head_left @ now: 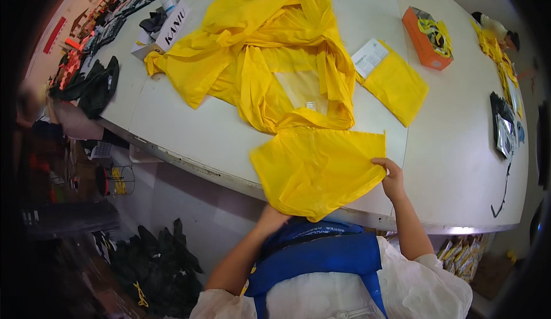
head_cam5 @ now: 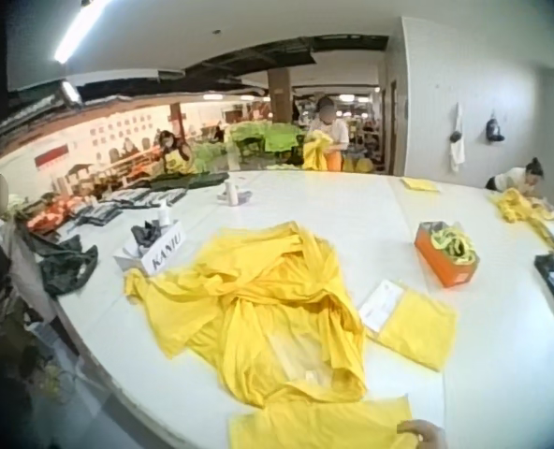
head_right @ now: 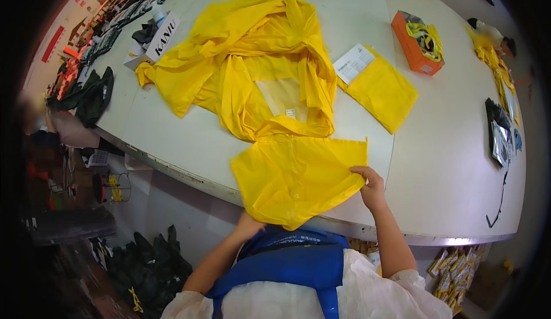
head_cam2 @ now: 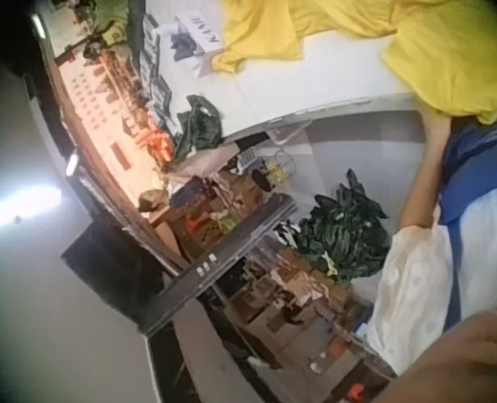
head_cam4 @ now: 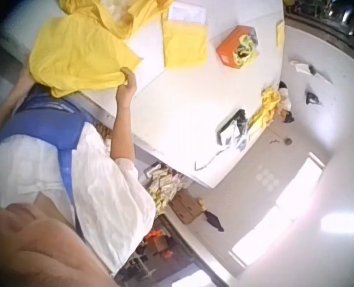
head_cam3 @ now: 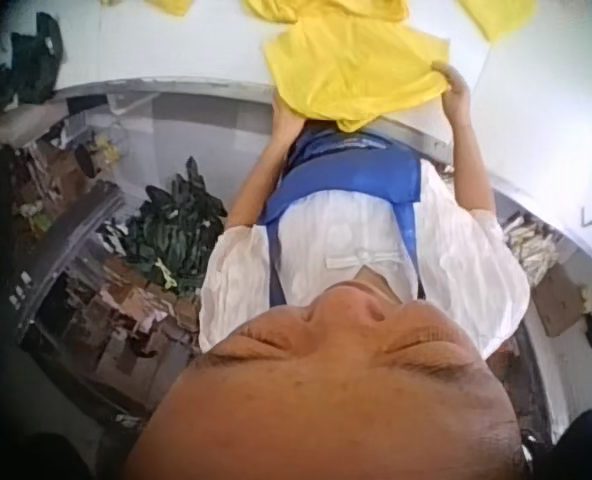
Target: The person folds a yellow raincoat on a white table, then places it into a yellow plastic bag. The person repeats this process with another yellow raincoat, folding it and placing it into a bag. The person then picks up a pile of yellow raincoats and begins to fold them.
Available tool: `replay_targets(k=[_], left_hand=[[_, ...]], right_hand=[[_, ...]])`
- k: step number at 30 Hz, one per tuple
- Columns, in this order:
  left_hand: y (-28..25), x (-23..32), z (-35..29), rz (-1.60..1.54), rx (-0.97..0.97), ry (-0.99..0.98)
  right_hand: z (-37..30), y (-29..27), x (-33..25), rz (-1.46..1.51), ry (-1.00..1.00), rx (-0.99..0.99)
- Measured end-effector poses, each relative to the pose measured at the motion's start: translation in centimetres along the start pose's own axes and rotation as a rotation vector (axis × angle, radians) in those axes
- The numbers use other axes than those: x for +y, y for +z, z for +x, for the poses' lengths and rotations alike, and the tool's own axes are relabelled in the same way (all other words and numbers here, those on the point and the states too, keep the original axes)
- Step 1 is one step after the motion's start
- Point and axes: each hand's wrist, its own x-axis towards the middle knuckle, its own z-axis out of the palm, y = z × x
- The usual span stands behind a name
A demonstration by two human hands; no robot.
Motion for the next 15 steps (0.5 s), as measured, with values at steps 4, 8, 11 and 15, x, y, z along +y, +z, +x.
replay_targets(k=[4, 8, 11, 15], left_hand=[[-1.7, -0.9, 4.9, 0.422, 0.835, 0.428], [-6.1, 5.1, 6.1, 0.506, 0.301, 0.721], [-11.9, 3.5, 6.6, 0.741, -0.032, 0.702], [-12.4, 3.5, 6.9, 0.863, -0.154, 0.587]], right_hand=[[-1.0, 1.1, 2.1, 0.417, 0.205, 0.144], [-0.7, -0.4, 2.6, 0.406, 0.151, 0.014], [2.3, -5.6, 2.8, -0.12, -0.005, 0.032], [3.8, -2.6, -0.7, -0.847, -0.293, -0.012]])
